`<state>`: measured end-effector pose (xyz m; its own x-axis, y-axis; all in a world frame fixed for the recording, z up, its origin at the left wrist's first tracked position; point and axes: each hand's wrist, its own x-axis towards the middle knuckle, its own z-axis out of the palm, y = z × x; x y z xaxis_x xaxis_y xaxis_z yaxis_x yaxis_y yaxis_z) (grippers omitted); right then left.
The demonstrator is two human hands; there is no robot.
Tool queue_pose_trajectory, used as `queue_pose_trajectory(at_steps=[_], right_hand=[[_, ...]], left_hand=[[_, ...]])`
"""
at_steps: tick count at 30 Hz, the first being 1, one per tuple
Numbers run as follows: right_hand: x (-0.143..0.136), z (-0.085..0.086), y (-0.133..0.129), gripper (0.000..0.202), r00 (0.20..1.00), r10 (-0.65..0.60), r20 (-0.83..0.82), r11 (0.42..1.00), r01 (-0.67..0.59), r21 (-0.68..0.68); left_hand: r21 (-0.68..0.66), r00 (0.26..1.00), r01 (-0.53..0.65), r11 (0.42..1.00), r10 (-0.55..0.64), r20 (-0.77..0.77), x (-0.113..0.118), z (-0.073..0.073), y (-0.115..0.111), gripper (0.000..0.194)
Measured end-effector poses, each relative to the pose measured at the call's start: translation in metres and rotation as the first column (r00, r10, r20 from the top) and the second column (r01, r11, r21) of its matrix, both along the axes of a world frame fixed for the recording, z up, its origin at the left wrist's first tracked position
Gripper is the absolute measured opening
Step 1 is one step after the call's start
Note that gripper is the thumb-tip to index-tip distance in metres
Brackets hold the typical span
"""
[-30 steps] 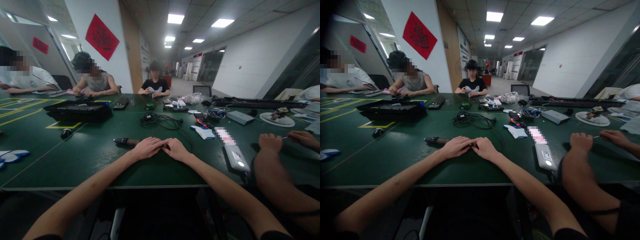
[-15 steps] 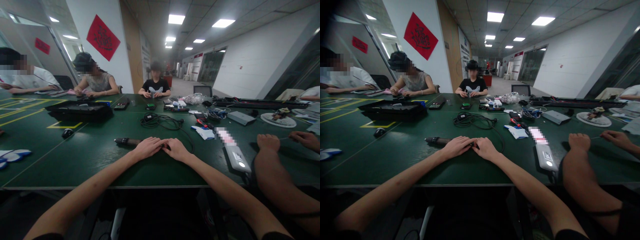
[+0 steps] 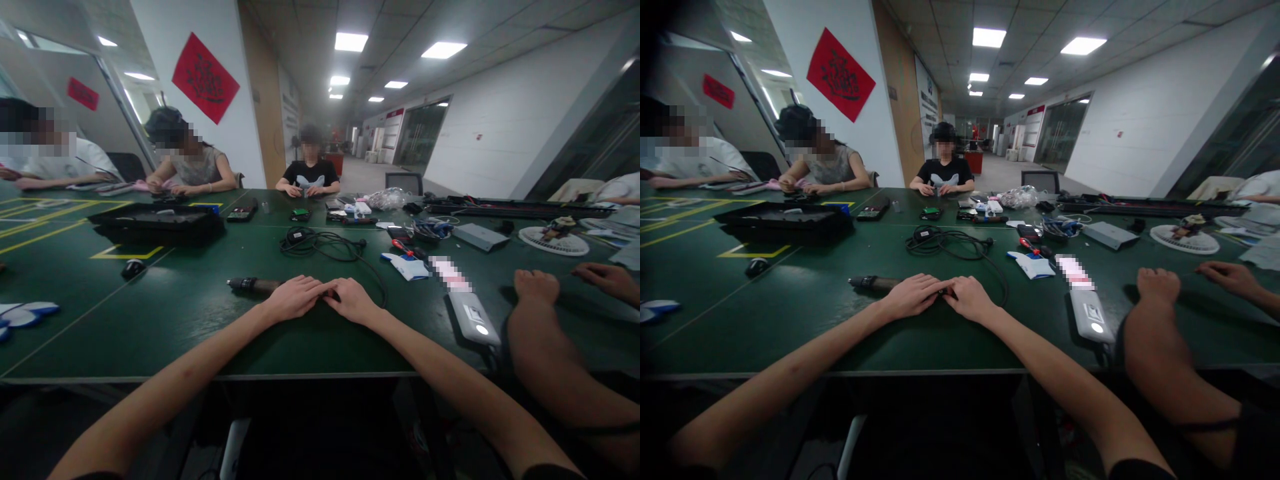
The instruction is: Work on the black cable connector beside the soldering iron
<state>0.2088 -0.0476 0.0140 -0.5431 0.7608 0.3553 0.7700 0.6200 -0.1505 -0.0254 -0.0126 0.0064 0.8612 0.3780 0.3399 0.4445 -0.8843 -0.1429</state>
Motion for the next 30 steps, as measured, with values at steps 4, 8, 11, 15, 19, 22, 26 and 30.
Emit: queue_pose_trajectory(at_steps=[4,8,11,15,19,22,26,30], right_hand=[[-0.0002,-0.0008,-0.0001,0.012,1.0,-0.001,-0.001,1.0,0.001,0.002],[-0.0008,-0.0015,0.0003,0.012,1.0,-0.005,-0.008,1.0,0.005,0.004],[-0.0011,-0.0016,0.0007,0.013,1.0,-0.009,-0.004,1.0,0.009,0.001],[-0.0008,-0.0013,0.0006,0.013,1.0,-0.005,-0.009,1.0,0.005,-0.003],[-0.0004,-0.0001,-0.0003,0.012,1.0,-0.004,-0.014,1.0,0.004,-0.003],[-0.0002,0.0004,-0.0003,0.011,1.0,0.001,-0.011,1.0,-0.001,-0.019],[-0.0005,-0.0008,0.0006,0.012,1.0,-0.002,-0.008,1.0,0.002,-0.012],[-0.0004,-0.0021,0.001,0.011,1.0,0.005,-0.012,1.0,-0.005,0.0]], left_hand=[[0.009,0.999,-0.035,0.999,0.034,0.005,0.0006,0.0017,-0.0012,0.06],[0.004,1.0,-0.014,1.0,0.014,-0.011,0.0007,0.0038,-0.0024,0.064],[0.014,1.0,-0.021,1.0,0.022,-0.014,0.0007,0.0033,-0.0021,0.063],[0.017,1.0,-0.028,0.999,0.028,0.011,0.0005,0.0033,-0.0026,0.065],[-0.006,0.999,0.001,1.0,0.0,0.032,0.0002,0.0046,-0.0038,0.068],[-0.003,0.999,-0.01,1.0,0.01,0.038,0.0004,0.0035,-0.0028,0.066],[0.009,1.0,-0.014,1.0,0.014,0.017,0.0,0.0006,-0.0003,0.061],[-0.001,1.0,0.011,1.0,-0.011,0.002,-0.0006,0.0002,0.0004,0.063]])
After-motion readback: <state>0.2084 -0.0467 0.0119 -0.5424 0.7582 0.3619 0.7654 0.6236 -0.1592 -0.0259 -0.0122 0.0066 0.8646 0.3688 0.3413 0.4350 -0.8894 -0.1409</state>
